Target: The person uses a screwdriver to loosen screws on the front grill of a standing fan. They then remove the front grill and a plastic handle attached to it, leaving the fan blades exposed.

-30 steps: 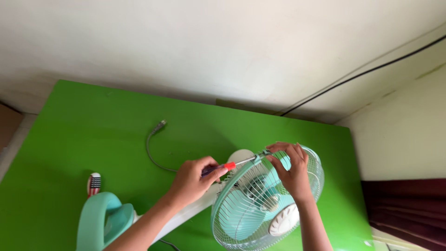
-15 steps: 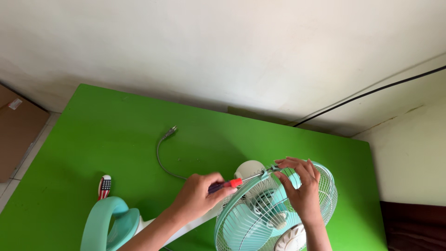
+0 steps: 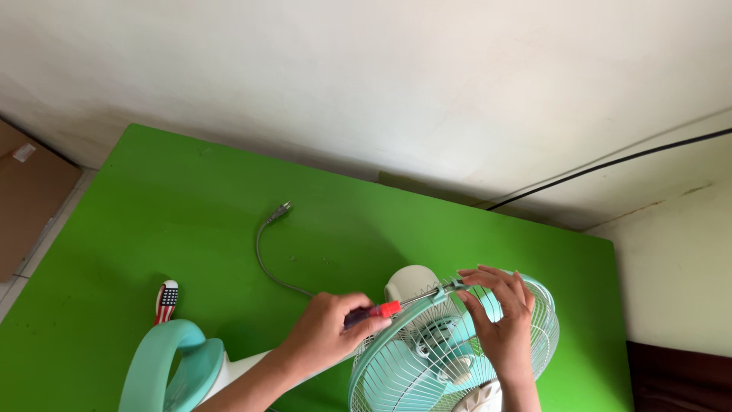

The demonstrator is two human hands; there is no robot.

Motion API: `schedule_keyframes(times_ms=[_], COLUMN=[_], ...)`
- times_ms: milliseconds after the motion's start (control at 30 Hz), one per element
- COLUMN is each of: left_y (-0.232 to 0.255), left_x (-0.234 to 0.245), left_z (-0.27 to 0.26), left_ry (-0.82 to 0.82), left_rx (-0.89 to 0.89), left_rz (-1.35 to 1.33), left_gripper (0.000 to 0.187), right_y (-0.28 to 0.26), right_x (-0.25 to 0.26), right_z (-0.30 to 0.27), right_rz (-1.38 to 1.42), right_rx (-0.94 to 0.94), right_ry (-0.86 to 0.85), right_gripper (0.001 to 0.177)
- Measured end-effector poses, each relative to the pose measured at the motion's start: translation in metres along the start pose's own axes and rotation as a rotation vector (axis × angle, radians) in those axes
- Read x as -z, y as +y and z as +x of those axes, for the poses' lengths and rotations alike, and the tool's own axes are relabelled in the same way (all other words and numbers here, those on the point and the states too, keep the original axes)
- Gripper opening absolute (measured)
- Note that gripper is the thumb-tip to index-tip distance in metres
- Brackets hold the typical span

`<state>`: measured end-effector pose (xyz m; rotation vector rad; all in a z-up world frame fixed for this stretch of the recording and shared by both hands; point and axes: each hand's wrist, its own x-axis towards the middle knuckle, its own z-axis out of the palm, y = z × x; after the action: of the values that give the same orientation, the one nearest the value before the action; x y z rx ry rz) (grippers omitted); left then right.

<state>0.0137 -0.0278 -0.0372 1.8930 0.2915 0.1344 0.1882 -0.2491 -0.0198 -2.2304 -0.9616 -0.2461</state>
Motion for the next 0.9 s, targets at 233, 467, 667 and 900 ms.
schedule_keyframes(times_ms=[233,467,667,900], left_y=[0.006,0.000,0.011,0.004], left_x=[-0.006,0.002,0.005,0.017], left_z=[0.000,0.001,0.005,0.009], left_ry=[-0.183,0.021,-0.204,-0.080], left_rx=[0.309,-0.065,0.252,0.107], left_rz=[0.046,0.057,0.072,-0.192], left_gripper=[0.030,0.039,0.039,0.043], right_y=[0.000,-0.001,0.001,-0.001], right_x=[0.001,0.001,0.000,0.002], right_z=[-0.002,-0.001,-0.003,-0.003], right_rz=[-0.012,-0.027,-0.028,-0.035], right_rx=[0.008,0.010,0.011,0.012], right_ry=[-0.002,-0.005,-0.011,-0.019], right_gripper=[0.021,0.020,0.021,0.020])
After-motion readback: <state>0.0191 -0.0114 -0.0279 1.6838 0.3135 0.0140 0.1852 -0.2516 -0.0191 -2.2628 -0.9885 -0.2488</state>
